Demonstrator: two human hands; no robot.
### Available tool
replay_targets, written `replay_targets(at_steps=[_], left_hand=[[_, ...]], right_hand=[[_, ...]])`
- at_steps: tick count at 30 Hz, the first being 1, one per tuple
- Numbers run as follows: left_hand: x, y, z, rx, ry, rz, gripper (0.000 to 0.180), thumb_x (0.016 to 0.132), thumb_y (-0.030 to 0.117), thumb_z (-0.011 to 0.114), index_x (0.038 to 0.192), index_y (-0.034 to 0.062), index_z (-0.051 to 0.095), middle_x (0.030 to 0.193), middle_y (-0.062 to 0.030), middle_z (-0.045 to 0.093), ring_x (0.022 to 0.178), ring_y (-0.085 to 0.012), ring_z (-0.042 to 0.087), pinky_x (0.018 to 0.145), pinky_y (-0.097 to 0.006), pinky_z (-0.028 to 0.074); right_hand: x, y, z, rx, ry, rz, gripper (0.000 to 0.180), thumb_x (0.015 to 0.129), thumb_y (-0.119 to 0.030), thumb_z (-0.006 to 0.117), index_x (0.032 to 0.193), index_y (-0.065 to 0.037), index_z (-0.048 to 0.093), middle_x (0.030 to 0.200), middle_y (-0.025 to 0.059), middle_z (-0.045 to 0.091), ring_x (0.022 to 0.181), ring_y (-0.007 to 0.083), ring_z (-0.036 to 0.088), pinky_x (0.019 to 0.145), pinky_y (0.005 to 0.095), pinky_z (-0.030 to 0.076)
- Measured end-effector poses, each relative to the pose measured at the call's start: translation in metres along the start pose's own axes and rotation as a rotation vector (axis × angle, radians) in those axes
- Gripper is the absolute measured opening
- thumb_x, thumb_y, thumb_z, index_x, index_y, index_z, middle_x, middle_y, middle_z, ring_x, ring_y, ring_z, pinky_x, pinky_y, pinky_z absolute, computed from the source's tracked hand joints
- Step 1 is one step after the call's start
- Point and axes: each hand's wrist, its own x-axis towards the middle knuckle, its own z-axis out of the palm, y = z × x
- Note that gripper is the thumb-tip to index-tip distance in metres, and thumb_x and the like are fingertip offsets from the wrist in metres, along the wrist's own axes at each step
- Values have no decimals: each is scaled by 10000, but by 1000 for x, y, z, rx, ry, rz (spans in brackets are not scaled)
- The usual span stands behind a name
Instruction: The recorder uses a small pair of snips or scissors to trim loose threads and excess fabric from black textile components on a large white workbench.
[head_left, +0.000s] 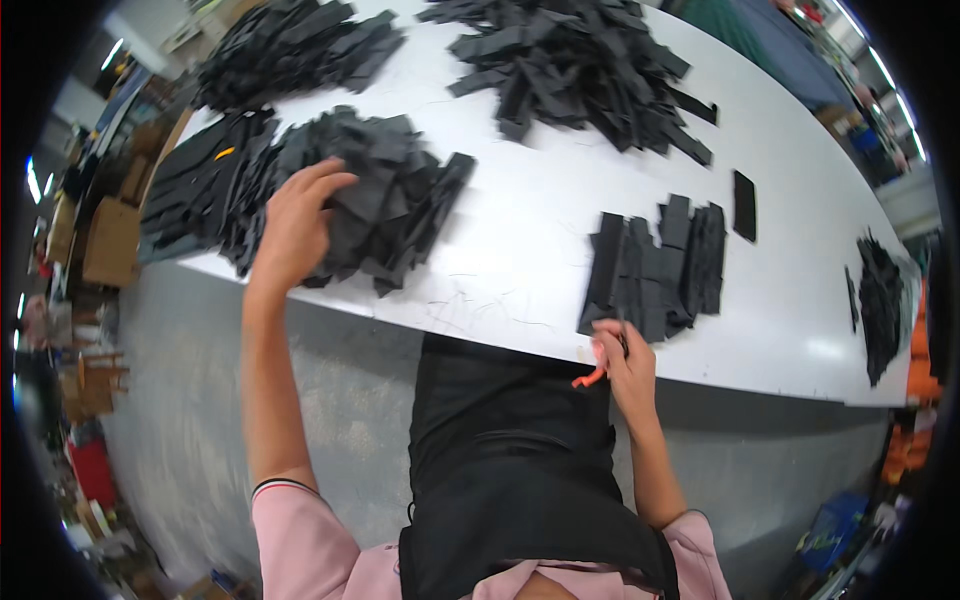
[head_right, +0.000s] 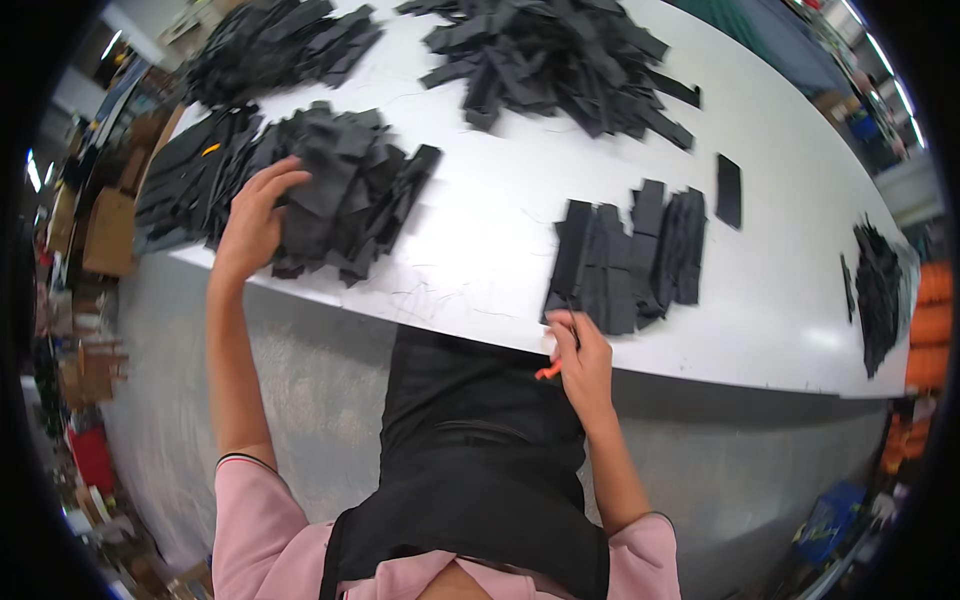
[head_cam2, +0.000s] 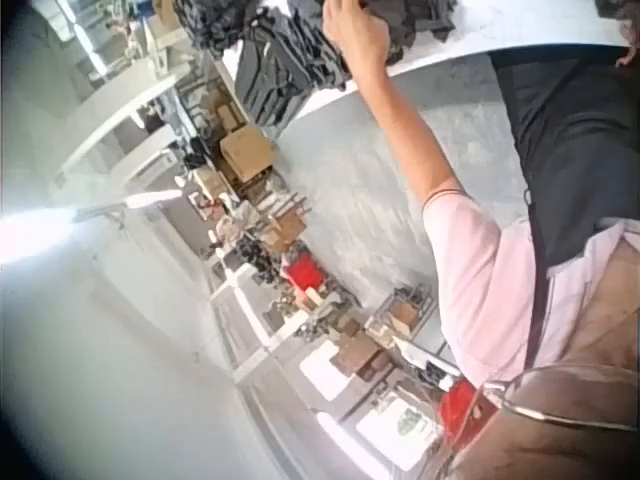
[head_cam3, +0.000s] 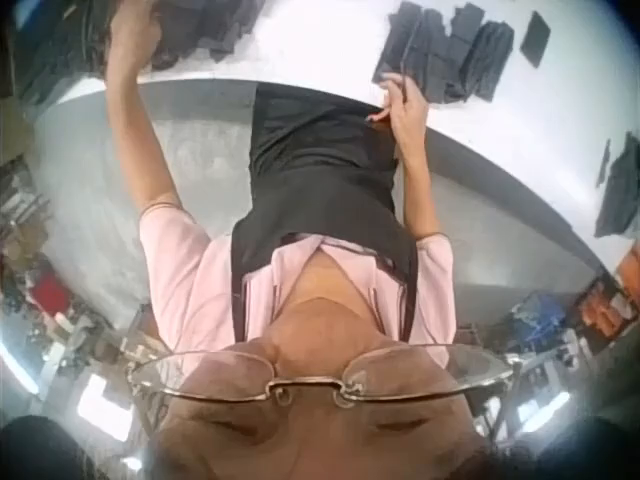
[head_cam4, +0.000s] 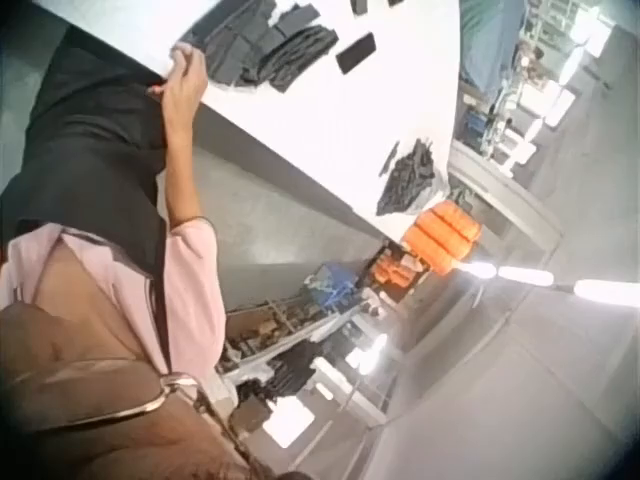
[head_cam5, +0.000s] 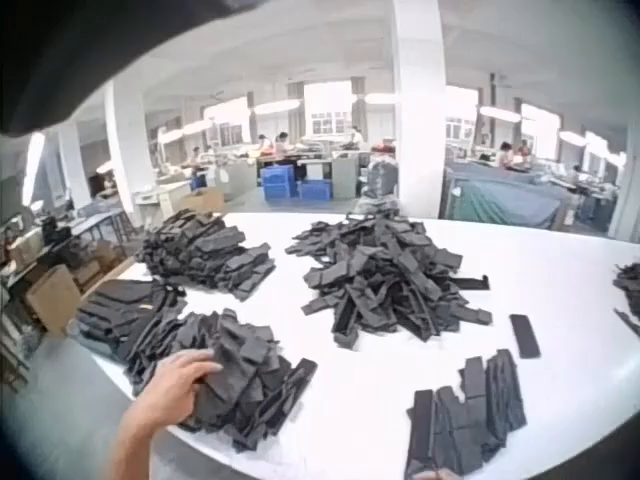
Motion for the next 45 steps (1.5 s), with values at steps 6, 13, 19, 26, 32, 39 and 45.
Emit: replay_targets(at_steps=[6,13,19,26,32,39,45], left_hand=[[-10,-5,75,238,142,-303,775,668,-178,431,1372,144,397,1508,-75,220,1400,-316,158,1087,-523,180],[-14,4,63,408,3,-435,796,665,-158,448,1398,140,357,1516,-72,206,1409,-307,128,1081,-567,143],[-2,98,47,-266,693,-79,521,768,-81,469,1271,54,502,1337,-141,464,1251,-297,429,1026,-396,326],[-10,222,144,-1606,-55,-265,550,914,133,524,1400,48,281,1357,-128,424,1177,-209,483,970,-320,388],[-16,244,175,-1738,42,-486,585,973,225,451,1439,50,145,1350,-125,371,1158,-194,445,978,-303,370],[-33,191,190,-1194,90,-626,364,908,126,453,1252,8,476,1094,-130,604,1033,-183,555,908,-299,429],[-51,177,163,-1298,-50,-543,372,931,219,495,1272,71,484,991,-60,622,864,-158,579,783,-272,455]], right_hand=[[62,33,-32,-552,346,-327,352,809,-117,653,1128,-20,538,986,106,531,812,312,612,696,372,492],[96,55,-39,-707,367,89,684,727,-277,740,1283,-30,425,1210,160,467,1007,365,574,845,416,477],[91,58,-66,-445,502,101,658,619,-180,804,1189,2,529,1074,132,531,988,255,561,850,338,462],[55,5,-16,98,228,-125,588,656,-61,793,1135,-16,455,1033,73,512,861,122,545,730,241,464],[27,1,51,564,26,154,355,828,-90,657,1122,-1,478,1018,57,545,939,106,510,813,259,434],[-18,-16,44,593,-408,215,586,793,16,532,1343,66,336,1314,202,462,545,152,601,366,172,306],[4,-5,60,639,-481,234,320,886,-66,540,1167,81,501,1073,205,634,384,96,492,305,176,287]])
